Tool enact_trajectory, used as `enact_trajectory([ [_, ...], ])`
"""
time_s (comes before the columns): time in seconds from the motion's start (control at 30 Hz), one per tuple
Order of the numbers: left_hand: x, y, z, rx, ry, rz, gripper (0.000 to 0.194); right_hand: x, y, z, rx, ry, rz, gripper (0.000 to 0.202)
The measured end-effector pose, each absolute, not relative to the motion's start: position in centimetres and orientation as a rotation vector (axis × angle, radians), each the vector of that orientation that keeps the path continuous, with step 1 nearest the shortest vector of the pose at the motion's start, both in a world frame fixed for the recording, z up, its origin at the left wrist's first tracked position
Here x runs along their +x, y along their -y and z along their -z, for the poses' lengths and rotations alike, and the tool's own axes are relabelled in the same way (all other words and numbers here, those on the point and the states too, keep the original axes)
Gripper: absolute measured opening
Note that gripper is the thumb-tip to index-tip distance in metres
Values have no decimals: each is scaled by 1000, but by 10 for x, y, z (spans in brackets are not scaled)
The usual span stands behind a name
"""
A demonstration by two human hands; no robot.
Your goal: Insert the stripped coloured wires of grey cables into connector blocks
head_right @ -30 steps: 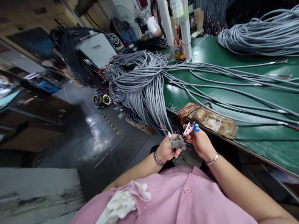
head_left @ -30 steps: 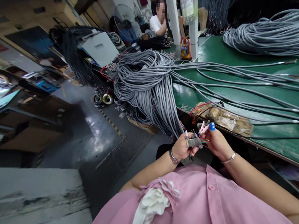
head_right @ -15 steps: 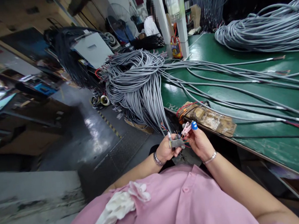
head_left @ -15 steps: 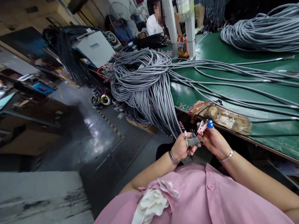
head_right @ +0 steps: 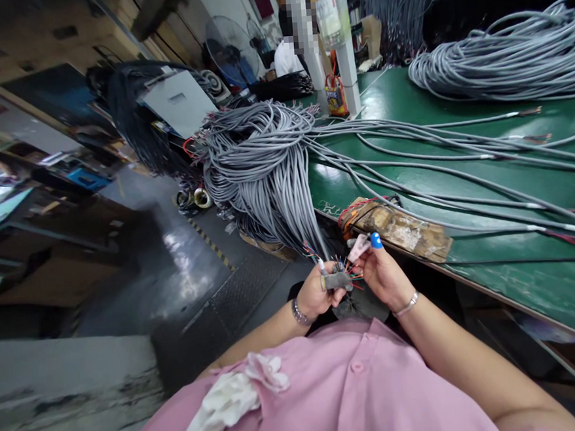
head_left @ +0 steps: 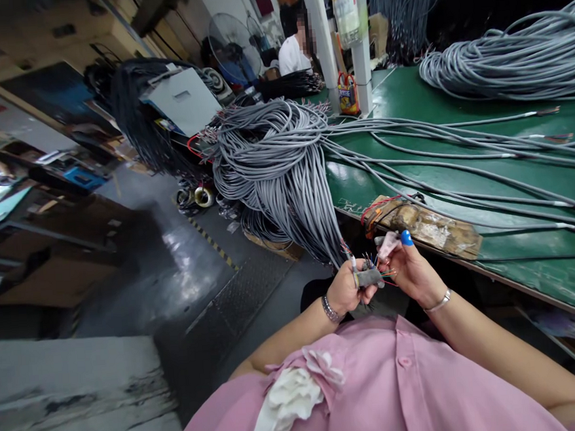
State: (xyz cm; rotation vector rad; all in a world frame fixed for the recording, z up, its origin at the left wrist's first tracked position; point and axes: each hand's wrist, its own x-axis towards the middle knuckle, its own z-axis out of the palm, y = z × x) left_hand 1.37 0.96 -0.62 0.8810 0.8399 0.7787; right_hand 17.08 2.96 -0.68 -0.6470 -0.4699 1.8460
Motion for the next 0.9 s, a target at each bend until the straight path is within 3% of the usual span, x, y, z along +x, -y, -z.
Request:
enact_trajectory([
  [0.13, 9, -4, 4, 878, -845, -781, 39, 174, -30, 11, -614, 461, -1926, 43],
  [0.33, 9, 5, 0, 842, -876, -887, 36, 176, -29, 11, -634, 491, -1875, 25],
  [0.5, 21, 11, -7, 822, -903, -1008, 32, 176, -27, 10, -704, 543, -1863, 29],
  [0.63, 28, 11, -11, 838, -895, -1000, 30, 175, -26, 18, -821, 629, -1634, 24],
  [0.77, 31, 7, -8, 823, -873, -973, 33, 172, -28, 26, -880, 666, -1460, 35],
  [0.9, 32, 2, -5, 792, -882, -981, 34, 170, -32, 21, -741, 561, -1736, 44],
])
